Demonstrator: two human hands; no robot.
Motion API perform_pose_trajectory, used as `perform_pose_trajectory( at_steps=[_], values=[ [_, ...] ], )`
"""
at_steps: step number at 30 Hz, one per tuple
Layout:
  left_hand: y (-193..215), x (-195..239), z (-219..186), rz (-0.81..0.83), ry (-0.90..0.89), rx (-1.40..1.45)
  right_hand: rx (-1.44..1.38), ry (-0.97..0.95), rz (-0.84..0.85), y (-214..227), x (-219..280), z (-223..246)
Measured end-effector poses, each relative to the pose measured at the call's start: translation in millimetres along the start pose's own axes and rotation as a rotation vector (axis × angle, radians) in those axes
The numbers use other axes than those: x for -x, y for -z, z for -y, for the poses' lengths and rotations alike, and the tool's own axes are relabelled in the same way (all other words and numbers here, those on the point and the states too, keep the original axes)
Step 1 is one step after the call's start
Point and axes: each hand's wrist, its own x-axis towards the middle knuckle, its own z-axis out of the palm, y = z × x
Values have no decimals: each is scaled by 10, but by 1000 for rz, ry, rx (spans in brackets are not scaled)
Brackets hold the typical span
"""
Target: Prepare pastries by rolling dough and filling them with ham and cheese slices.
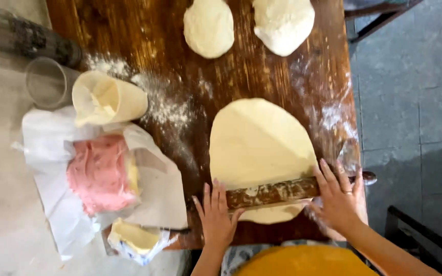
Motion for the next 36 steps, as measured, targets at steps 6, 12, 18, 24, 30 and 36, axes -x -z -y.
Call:
perform_pose_trajectory(
  at_steps=[6, 12, 18, 24, 30, 36],
  values=[
    [374, -1312, 66, -333, 5, -107, 47, -227, -10, 71, -1534, -108],
    [558, -1719, 71, -433, 58, -95, -23, -133, -141, 543, -2041, -66],
    [86, -1019, 118, -542, -17, -52, -131, -2, -172, 91, -1180, 169],
    [763, -2325, 159, -187, 136, -193, 28, -167, 34, 224, -2643, -40],
    [978, -2686, 163, -425, 66, -102, -39, -141, -172, 555, -3234, -132],
    [602, -2300, 219, -596, 17, 24, -51, 32, -163, 245, -2699, -139]
  ],
)
